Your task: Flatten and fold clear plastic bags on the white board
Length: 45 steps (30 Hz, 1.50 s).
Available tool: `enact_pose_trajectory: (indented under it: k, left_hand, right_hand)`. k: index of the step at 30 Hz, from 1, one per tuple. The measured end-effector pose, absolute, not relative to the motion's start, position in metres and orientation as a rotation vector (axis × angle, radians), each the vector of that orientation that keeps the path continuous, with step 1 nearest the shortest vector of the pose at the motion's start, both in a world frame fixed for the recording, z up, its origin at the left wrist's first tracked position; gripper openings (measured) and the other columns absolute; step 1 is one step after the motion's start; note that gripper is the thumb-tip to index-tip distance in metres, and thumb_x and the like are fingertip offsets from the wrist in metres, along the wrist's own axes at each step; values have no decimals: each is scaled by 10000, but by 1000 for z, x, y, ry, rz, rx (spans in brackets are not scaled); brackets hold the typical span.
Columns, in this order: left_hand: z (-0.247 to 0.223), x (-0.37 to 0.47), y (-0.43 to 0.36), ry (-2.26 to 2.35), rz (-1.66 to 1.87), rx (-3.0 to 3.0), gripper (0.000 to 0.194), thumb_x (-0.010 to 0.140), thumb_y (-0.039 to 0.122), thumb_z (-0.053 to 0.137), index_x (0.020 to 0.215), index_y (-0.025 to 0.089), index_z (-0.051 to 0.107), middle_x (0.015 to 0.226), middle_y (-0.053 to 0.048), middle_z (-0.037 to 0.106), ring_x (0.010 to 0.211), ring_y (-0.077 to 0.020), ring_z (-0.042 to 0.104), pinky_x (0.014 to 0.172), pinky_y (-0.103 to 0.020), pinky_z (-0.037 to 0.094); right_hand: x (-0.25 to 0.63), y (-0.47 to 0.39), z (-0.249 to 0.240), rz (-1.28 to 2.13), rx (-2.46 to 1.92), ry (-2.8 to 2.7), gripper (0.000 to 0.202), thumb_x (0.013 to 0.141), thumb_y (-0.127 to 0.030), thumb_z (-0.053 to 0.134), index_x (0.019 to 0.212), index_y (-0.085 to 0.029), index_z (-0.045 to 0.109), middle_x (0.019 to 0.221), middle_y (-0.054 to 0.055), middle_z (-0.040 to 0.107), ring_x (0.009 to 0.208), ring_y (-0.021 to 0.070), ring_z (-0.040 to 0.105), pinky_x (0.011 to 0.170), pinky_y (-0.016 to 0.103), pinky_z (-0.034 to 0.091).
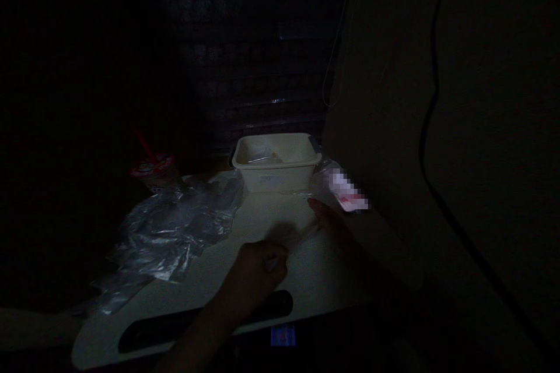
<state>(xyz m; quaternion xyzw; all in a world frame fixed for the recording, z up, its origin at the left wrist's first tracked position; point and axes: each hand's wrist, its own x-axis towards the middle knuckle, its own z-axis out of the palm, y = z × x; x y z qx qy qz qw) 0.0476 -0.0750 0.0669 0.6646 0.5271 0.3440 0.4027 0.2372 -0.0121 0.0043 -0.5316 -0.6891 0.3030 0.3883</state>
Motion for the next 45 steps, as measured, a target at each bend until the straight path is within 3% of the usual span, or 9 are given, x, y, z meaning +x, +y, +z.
enact_pose_trajectory:
  k: [3, 6, 9, 12, 15, 19, 28, 36, 45]
  left_hand:
    - [93, 32, -59, 1287, 1088, 1288, 59, 550, 185, 569, 552, 159, 622, 492, 11, 593, 451, -110, 522, 458, -207, 393]
    - [100, 23, -43, 1252, 1197, 983, 83, 515, 211, 599, 537, 131, 601, 420, 27, 539, 381, -74, 460, 407, -184, 342]
    - [85, 21, -29, 1208, 1272, 778, 95, 476, 192, 628, 523, 124, 580, 420, 33, 534, 389, -66, 460, 414, -177, 339]
    - [63, 20, -17, 1151, 1292, 696, 108, 472, 182, 638, 531, 131, 564, 449, 34, 545, 428, -74, 487, 444, -180, 362]
    - [45, 18, -7, 1104, 1265, 672, 113, 508, 216, 623, 528, 141, 540, 462, 38, 537, 444, -76, 498, 462, -182, 379]
    - [34, 16, 2, 1016, 1116, 635, 170, 586, 287, 572, 523, 139, 516, 424, 40, 476, 390, -75, 471, 444, -201, 395]
    - [18, 14, 8, 946, 1030, 816, 158, 530, 207, 643, 659, 128, 594, 567, -7, 600, 538, -127, 557, 598, -256, 427]
    - [8, 3, 13, 1039, 1027, 960, 224, 584, 346, 633, 589, 126, 589, 441, 39, 511, 399, -62, 432, 432, -179, 322]
    - [12, 2, 10, 1059, 998, 995, 269, 572, 393, 631, 639, 134, 598, 506, 18, 534, 460, -94, 473, 463, -193, 343]
  right_hand:
    - [239, -1, 20, 916, -1298, -1764, 568, 834, -407, 38, 1100, -150, 469, 1089, 87, 535, 1042, 169, 455, 842, 362, 366]
    - [233, 5, 31, 1378, -1122, -1679, 694, 806, -440, -61, 1057, -116, 500, 969, 119, 595, 966, 198, 512, 770, 399, 396]
    - [223, 9, 35, 1818, -937, -1411, 665, 788, -489, 5, 1041, -122, 498, 964, 132, 594, 940, 221, 526, 745, 417, 405]
    - [212, 15, 32, 1973, -900, -1168, 421, 786, -400, 248, 943, -140, 538, 922, 111, 613, 884, 204, 558, 756, 385, 411]
    - [204, 22, 25, 1999, -876, -1022, 189, 710, -233, 448, 833, -152, 566, 840, 66, 635, 803, 180, 588, 743, 358, 425]
    - [201, 31, 15, 1992, -937, -986, 111, 655, -203, 532, 736, -147, 582, 718, 34, 635, 699, 174, 605, 657, 348, 458]
    - [205, 31, 19, 2035, -962, -1070, 180, 607, -253, 596, 744, -137, 580, 713, 37, 643, 684, 162, 608, 638, 310, 457]
    - [205, 33, 24, 1829, -1176, -1254, 240, 565, -366, 586, 615, -136, 537, 518, 4, 601, 457, 114, 555, 455, 239, 405]
    - [209, 39, 9, 1677, -1101, -1406, 285, 591, -394, 545, 682, -124, 541, 469, -12, 563, 362, 86, 486, 363, 205, 322]
